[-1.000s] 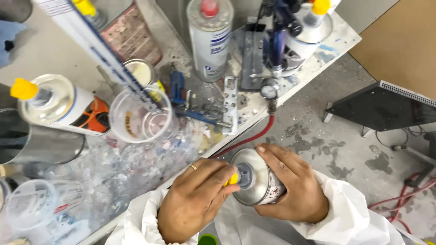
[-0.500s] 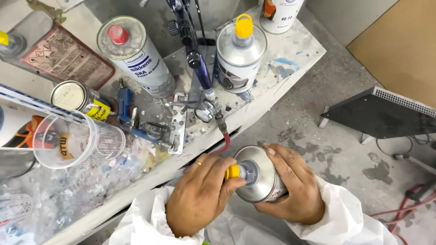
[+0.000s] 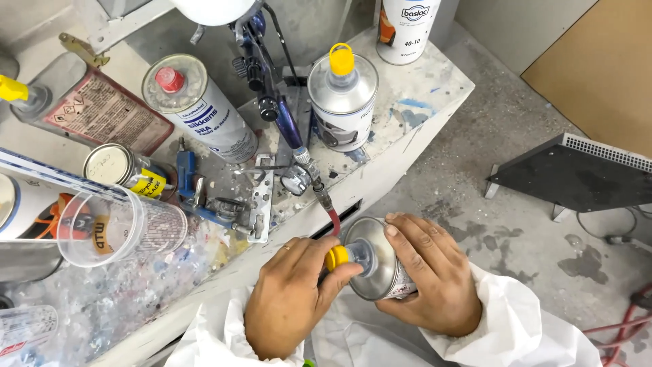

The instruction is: Measuring and mixing automotive paint and hardeners using a measuring stick in a plastic cup.

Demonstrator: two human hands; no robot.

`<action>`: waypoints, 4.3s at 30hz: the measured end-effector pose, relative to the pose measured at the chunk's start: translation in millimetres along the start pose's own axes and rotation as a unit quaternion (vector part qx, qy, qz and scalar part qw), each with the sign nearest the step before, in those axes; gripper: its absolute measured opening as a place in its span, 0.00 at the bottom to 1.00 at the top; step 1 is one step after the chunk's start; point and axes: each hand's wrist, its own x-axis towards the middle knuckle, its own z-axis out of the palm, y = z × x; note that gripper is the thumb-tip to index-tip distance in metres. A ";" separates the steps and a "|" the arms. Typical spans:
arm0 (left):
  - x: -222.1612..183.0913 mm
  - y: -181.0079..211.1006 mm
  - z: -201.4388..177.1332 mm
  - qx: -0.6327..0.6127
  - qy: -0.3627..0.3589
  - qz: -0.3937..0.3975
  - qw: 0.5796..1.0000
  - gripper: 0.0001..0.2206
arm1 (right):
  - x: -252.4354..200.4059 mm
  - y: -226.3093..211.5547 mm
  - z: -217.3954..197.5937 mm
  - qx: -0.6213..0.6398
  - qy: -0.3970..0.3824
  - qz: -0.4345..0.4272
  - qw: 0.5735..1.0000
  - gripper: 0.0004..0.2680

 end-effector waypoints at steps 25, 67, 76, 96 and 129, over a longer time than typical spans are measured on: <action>12.5 11.8 -8.8 -0.075 0.009 -0.011 0.997 0.18 | -13.5 11.8 -0.9 0.068 -0.006 0.069 0.995 0.38; -65.6 0.5 1.9 -0.085 0.131 -0.040 0.987 0.14 | 63.7 204.1 33.7 0.201 0.120 0.138 0.962 0.42; -156.8 -70.6 36.4 -0.045 0.242 -0.239 0.939 0.17 | 114.8 233.0 76.6 0.077 0.178 0.162 0.968 0.40; -108.7 -24.4 10.3 -0.085 0.225 -0.166 0.956 0.15 | 107.1 140.7 120.6 0.196 0.139 0.131 0.962 0.38; -119.7 -83.7 -138.9 -0.331 0.168 0.103 0.923 0.11 | 16.8 -136.8 139.6 0.450 -0.137 0.094 0.878 0.20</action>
